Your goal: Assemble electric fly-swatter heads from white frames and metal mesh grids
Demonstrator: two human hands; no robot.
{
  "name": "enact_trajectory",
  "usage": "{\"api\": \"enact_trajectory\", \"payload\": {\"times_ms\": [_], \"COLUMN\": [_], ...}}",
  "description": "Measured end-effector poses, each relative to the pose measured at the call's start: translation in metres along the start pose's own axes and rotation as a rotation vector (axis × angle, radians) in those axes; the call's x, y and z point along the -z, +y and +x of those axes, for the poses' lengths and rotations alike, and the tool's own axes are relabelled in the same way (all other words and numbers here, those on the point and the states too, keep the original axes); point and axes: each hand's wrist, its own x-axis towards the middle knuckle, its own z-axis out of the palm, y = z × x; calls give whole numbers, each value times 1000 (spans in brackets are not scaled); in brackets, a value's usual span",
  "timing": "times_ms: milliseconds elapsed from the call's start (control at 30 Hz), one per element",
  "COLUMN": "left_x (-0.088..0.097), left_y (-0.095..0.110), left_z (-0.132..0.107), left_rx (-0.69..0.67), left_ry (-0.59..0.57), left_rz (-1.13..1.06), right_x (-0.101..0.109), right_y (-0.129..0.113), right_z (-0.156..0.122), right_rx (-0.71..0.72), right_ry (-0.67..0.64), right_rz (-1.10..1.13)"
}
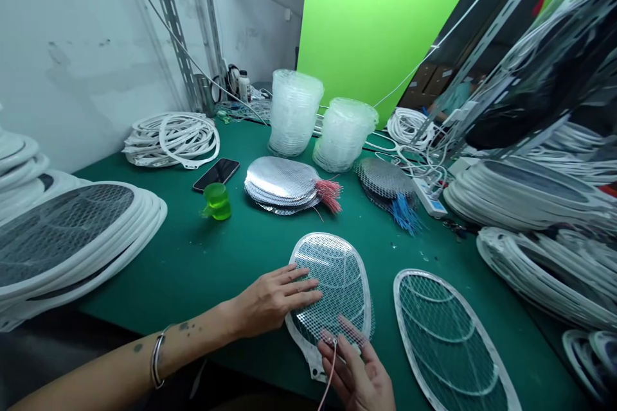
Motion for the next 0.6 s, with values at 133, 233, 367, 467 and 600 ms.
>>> {"api": "enact_trajectory", "payload": {"times_ms": [133,233,367,467,600], "left_x": [9,27,42,30,-3], "left_y": [-1,-3,-7,-12,-16], "left_z": [2,3,16,42,76], "left_rx": [62,119,304,451,442], "left_ry": [-73,-167,-157,-157,-250], "left_rz": [-111,-286,-508,-481,-304], "right_x": [2,6,9,11,12], "right_y": [1,3,4,5,6], "right_z": [9,18,26,29,29], "right_rx": [1,-78,-145,-160,-156], "right_ry": [-30,-42,-23,-59,-69], "right_rz": [23,32,24,11,-8]}}
